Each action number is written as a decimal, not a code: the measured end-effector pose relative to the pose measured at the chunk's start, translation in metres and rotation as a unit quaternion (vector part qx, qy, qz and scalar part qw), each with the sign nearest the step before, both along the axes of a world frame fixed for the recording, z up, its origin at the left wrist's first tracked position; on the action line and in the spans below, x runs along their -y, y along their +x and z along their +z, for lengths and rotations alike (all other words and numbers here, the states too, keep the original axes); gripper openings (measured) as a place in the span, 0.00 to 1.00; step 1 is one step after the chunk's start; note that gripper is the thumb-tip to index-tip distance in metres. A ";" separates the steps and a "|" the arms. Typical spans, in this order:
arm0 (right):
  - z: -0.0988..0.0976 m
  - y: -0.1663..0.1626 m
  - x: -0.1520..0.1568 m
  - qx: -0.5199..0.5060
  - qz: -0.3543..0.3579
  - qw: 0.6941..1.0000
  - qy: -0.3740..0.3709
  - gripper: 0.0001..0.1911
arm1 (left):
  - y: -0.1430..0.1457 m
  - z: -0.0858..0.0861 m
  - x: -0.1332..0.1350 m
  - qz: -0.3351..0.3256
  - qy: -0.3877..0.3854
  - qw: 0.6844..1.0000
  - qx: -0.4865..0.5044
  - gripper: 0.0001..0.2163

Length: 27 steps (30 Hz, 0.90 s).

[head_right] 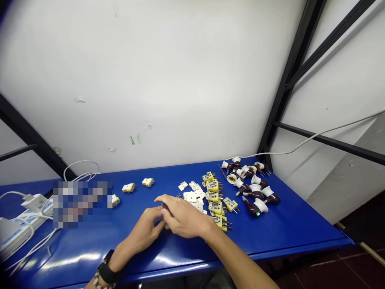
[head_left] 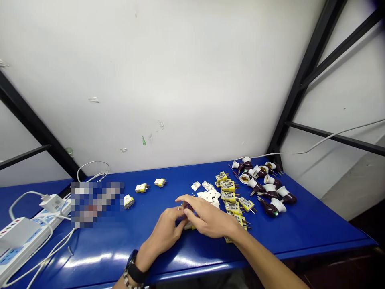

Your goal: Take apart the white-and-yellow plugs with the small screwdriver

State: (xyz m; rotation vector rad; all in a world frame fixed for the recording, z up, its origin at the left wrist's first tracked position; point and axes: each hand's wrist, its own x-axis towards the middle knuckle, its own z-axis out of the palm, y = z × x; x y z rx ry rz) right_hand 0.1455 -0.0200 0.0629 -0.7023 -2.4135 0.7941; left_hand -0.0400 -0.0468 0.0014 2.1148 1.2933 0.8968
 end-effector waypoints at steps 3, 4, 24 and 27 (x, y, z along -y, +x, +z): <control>-0.002 -0.003 -0.002 -0.034 -0.041 0.998 -0.022 0.18 | 0.004 -0.001 -0.004 0.025 0.003 0.999 0.020 0.09; -0.004 -0.003 -0.002 -0.047 -0.058 0.997 -0.025 0.15 | 0.005 -0.001 -0.005 0.032 0.003 0.999 0.027 0.07; -0.026 0.005 0.000 -0.246 -0.135 0.945 -0.166 0.10 | -0.006 0.005 0.007 0.026 -0.018 0.998 -0.046 0.15; -0.029 0.005 0.000 -0.267 -0.139 0.936 -0.181 0.11 | -0.004 0.003 0.006 0.027 -0.012 0.998 -0.057 0.12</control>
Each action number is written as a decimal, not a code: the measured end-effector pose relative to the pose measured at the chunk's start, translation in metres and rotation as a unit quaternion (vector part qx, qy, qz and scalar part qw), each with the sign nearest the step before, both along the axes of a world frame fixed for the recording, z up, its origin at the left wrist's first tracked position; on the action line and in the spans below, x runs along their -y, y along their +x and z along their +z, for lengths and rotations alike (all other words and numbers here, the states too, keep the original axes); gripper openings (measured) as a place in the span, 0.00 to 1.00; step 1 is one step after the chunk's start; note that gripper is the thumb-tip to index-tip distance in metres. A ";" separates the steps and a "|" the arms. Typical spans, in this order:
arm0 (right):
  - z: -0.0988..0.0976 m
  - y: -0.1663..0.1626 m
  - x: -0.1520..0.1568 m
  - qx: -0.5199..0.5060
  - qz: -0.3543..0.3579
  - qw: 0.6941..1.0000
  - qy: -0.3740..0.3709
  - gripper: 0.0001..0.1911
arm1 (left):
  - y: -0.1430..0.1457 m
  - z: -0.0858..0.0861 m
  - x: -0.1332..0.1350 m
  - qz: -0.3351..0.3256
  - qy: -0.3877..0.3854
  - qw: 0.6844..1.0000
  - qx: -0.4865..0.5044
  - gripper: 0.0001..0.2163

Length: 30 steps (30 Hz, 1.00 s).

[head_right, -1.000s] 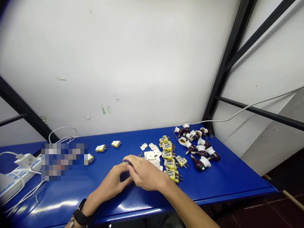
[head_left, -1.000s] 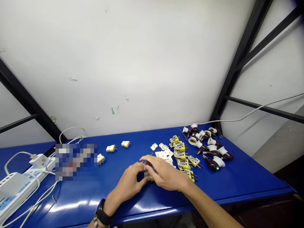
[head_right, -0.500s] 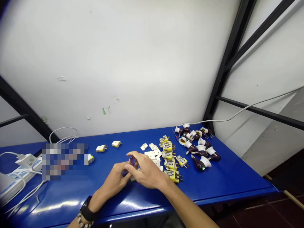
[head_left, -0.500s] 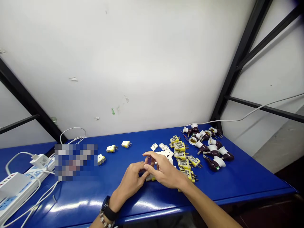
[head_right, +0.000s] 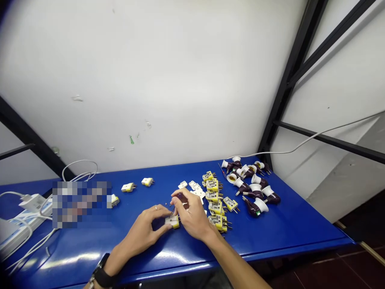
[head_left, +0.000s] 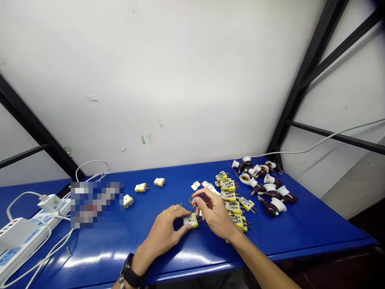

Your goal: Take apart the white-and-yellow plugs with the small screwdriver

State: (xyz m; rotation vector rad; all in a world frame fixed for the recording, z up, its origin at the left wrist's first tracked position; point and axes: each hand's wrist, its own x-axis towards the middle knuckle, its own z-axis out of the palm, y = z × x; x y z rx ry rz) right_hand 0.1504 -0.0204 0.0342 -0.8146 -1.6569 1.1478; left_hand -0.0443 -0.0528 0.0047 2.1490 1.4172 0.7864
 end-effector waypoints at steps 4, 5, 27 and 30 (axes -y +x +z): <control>-0.003 0.005 0.000 -0.011 -0.022 1.000 0.004 0.12 | 0.002 -0.001 -0.003 0.013 -0.004 1.000 -0.022 0.12; -0.003 0.007 0.000 -0.016 -0.029 0.999 0.004 0.12 | 0.002 -0.001 -0.003 0.012 -0.004 1.000 -0.017 0.11; 0.000 0.039 0.001 -0.110 -0.086 0.990 -0.017 0.16 | -0.003 -0.013 -0.065 0.071 -0.157 0.979 0.104 0.26; -0.001 0.042 0.001 -0.120 -0.091 0.989 -0.017 0.15 | -0.006 -0.009 -0.066 0.067 -0.144 0.982 0.102 0.26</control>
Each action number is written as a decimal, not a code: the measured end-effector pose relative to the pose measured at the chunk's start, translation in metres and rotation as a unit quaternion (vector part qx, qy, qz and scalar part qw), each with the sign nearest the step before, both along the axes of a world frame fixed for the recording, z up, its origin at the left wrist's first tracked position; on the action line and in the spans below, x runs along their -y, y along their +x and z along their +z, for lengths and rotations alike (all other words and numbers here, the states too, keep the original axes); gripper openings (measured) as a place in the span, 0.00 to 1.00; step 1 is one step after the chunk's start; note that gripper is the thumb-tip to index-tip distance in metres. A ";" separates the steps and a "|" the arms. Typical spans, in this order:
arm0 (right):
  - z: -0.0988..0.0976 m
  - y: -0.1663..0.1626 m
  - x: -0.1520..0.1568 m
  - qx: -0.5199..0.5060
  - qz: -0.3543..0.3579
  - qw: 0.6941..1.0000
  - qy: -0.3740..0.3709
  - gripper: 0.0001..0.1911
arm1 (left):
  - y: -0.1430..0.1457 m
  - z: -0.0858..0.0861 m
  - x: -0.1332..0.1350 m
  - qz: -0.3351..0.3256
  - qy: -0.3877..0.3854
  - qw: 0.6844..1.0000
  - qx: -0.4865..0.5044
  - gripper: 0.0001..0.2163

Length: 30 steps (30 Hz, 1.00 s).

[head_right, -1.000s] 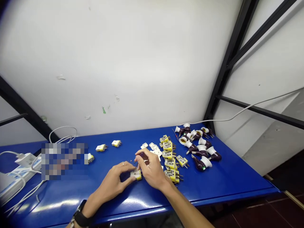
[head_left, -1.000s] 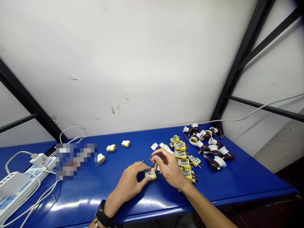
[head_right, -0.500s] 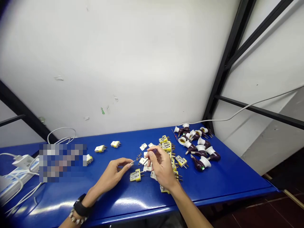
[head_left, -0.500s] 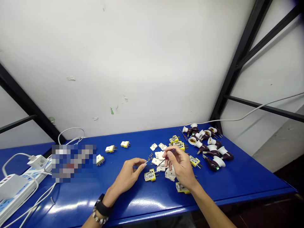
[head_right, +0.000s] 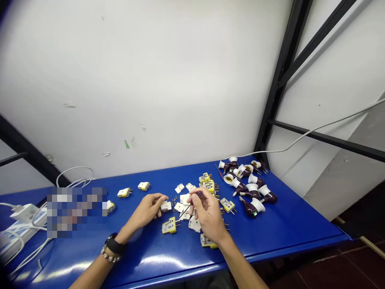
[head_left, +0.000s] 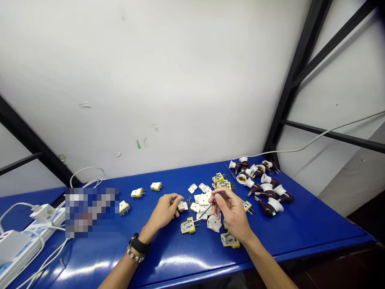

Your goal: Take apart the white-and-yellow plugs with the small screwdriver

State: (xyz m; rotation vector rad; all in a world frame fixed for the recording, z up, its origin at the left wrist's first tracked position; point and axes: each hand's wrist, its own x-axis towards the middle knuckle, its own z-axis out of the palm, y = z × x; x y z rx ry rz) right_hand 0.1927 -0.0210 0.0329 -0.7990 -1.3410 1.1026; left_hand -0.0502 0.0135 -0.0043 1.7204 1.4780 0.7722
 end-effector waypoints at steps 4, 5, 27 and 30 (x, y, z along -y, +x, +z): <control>-0.003 0.006 -0.001 -0.006 -0.011 1.000 -0.004 0.16 | 0.011 0.012 -0.008 -0.021 0.036 0.999 0.030 0.25; -0.003 0.007 -0.002 -0.007 -0.016 1.000 -0.005 0.17 | 0.017 0.016 -0.011 -0.031 0.055 0.998 0.027 0.24; -0.017 0.025 0.007 -0.006 -0.023 0.999 -0.043 0.17 | 0.037 0.023 -0.002 -0.193 0.155 0.951 -0.185 0.20; -0.018 0.027 0.008 -0.008 -0.017 0.999 -0.046 0.15 | 0.036 0.021 -0.003 -0.202 0.153 0.950 -0.182 0.23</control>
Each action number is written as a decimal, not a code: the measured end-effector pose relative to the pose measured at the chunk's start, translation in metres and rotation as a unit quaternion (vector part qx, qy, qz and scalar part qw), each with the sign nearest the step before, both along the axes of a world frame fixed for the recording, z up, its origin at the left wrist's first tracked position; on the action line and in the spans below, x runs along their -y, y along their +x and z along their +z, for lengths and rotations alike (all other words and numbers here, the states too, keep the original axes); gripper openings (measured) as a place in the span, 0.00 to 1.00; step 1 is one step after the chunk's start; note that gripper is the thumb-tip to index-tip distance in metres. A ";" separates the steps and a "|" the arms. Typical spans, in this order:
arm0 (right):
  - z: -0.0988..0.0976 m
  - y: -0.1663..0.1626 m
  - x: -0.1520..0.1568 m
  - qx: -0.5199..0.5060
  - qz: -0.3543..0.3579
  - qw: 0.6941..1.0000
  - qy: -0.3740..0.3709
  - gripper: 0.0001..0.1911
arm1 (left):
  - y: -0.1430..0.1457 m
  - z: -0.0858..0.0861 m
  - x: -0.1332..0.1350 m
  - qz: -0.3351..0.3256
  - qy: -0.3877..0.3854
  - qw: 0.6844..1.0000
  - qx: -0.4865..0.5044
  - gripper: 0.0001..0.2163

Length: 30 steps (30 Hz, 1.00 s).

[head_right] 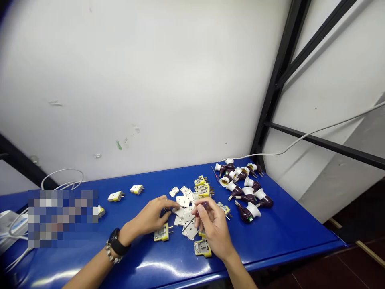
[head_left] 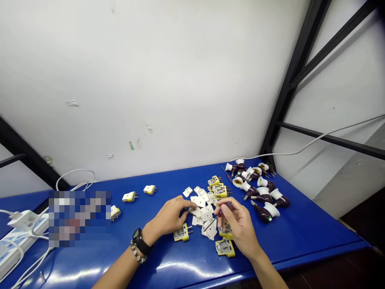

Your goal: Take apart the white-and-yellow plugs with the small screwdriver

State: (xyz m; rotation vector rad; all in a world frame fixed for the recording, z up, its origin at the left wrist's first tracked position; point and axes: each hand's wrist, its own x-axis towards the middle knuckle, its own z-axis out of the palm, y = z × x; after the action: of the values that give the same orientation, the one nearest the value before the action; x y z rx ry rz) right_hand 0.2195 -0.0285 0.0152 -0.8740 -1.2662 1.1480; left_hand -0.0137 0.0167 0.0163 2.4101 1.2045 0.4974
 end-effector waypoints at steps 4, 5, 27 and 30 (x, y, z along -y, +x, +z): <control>0.001 0.002 0.001 0.004 -0.001 1.000 -0.001 0.15 | -0.013 -0.003 0.000 0.008 0.006 1.000 0.017 0.25; 0.001 0.003 0.002 0.006 -0.001 1.000 -0.001 0.15 | -0.018 -0.004 0.001 0.017 0.009 1.000 0.023 0.24; 0.016 0.002 0.033 0.046 -0.034 0.998 -0.026 0.18 | -0.021 0.020 0.006 0.081 0.026 0.992 0.089 0.09; 0.016 0.010 0.037 0.026 -0.054 0.998 -0.034 0.17 | -0.006 0.030 -0.028 0.096 0.059 0.983 0.145 0.09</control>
State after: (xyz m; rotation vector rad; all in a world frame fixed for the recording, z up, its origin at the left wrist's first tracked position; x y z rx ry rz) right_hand 0.2292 -0.0651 0.0310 -1.0164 -1.2125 1.0950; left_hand -0.0197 0.0451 0.0460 2.2250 1.3113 0.9678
